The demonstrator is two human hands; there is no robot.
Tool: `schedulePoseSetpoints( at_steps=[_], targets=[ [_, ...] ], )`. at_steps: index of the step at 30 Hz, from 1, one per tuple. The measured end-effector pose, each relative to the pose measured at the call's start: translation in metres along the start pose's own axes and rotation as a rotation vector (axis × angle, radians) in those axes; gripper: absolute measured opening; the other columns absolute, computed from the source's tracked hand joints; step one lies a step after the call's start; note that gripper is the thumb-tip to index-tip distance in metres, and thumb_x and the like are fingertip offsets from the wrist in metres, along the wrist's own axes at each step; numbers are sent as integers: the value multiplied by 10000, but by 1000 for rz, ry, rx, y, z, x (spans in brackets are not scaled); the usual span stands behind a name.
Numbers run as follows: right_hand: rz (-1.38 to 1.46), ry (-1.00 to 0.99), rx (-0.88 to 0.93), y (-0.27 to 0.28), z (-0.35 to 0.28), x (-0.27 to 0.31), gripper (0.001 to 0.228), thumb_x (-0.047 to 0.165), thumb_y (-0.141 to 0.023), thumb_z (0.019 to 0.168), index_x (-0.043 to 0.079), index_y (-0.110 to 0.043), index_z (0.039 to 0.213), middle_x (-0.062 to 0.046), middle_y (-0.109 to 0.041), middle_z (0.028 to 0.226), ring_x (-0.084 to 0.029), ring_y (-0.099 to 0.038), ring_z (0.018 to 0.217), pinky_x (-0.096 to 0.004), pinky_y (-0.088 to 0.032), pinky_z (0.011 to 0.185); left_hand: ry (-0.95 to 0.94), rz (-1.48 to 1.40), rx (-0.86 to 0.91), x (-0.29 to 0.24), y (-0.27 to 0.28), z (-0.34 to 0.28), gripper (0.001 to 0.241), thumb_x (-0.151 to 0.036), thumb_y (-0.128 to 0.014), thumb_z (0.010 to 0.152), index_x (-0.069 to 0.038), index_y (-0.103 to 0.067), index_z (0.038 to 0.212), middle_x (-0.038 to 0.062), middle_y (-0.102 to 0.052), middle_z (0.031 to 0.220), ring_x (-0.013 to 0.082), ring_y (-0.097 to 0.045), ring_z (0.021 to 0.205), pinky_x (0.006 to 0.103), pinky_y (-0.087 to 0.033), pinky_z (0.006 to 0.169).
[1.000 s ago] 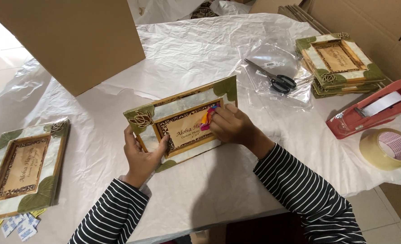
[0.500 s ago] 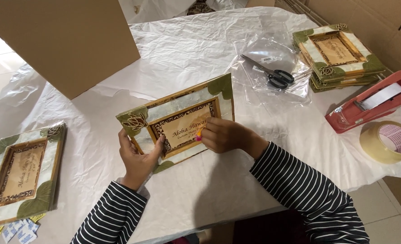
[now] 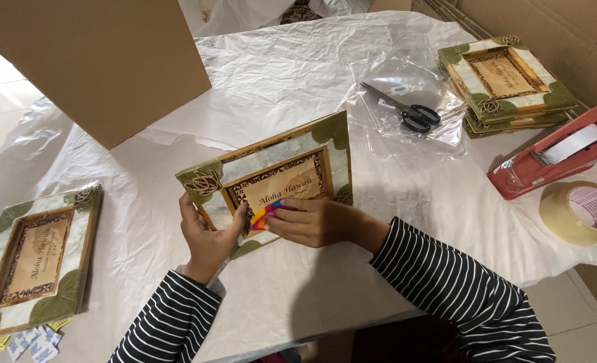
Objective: Cleaning and preparing decorative picture frames for packaging by wiping the surfaces with a small tool.
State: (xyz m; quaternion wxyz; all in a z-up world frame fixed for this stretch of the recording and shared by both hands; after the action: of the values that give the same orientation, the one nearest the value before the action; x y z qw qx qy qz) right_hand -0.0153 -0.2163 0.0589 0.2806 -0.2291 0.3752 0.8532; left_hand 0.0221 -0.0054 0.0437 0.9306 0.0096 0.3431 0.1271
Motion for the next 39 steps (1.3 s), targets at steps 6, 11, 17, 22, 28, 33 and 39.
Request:
schedulePoseSetpoints(
  at_steps=[6,11,17,22,28,33,39],
  targets=[
    [-39,-16,-15,-8,-2,3,103,112,-653,1006,90,-747,1042,-78,-739,1093,-212,-701,973,-389,-557,950,-6,-6,3,-3,-2,1,709,-44,-916,732,42,-454,1263,255,-696,1035,372,-711,1001,455,-597,800],
    [-62,-47,24,-23,-32,-2,32,101,-704,957,96,-733,943,-75,-728,1005,-232,-689,905,-403,-532,873,-9,-4,17,-9,-2,4,684,-37,-902,748,42,-453,1259,260,-704,1032,341,-713,988,445,-593,798],
    [-150,-132,-12,-12,-53,-24,92,135,-754,912,129,-682,855,-44,-677,970,-229,-658,888,-392,-534,794,3,-22,20,-6,-2,5,690,-33,-898,749,20,-443,1265,241,-709,1056,339,-708,1014,441,-597,806],
    [-223,-164,-34,-8,-68,-34,119,161,-685,976,141,-596,901,-60,-631,980,-274,-669,868,-424,-530,752,18,-35,18,-5,-1,3,709,-21,-896,743,26,-443,1287,251,-697,1077,364,-702,1029,453,-587,819],
    [-267,-198,-22,1,-51,-34,92,119,-656,977,134,-597,908,-51,-648,975,-240,-690,862,-380,-528,784,-22,-17,17,-4,-1,4,685,-38,-890,758,37,-442,1270,264,-690,1072,392,-699,1029,470,-587,828],
    [-135,-225,-103,-18,-48,-22,106,129,-661,1005,94,-629,1100,-83,-673,1139,-251,-687,1011,-400,-571,880,-28,-4,9,-10,-4,3,657,-48,-890,764,40,-451,1244,270,-696,1075,389,-703,1035,483,-595,825],
    [-104,-176,82,-22,-13,-3,165,150,-765,918,148,-738,1081,-8,-736,1183,-166,-663,1176,-374,-450,1126,9,-25,11,-6,0,3,643,-58,-886,782,32,-464,1258,241,-722,1006,302,-722,960,446,-592,782]
  ],
)
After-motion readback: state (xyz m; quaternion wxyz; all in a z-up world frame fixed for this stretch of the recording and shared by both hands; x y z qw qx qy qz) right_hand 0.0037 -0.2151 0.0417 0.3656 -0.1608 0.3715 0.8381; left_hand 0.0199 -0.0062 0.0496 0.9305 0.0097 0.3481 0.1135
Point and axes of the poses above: each hand's wrist, its own z-axis towards the middle knuckle, its own y-axis out of the back of the hand, x = y × z, the point moved 4 cm from there along z, towards the middle knuckle
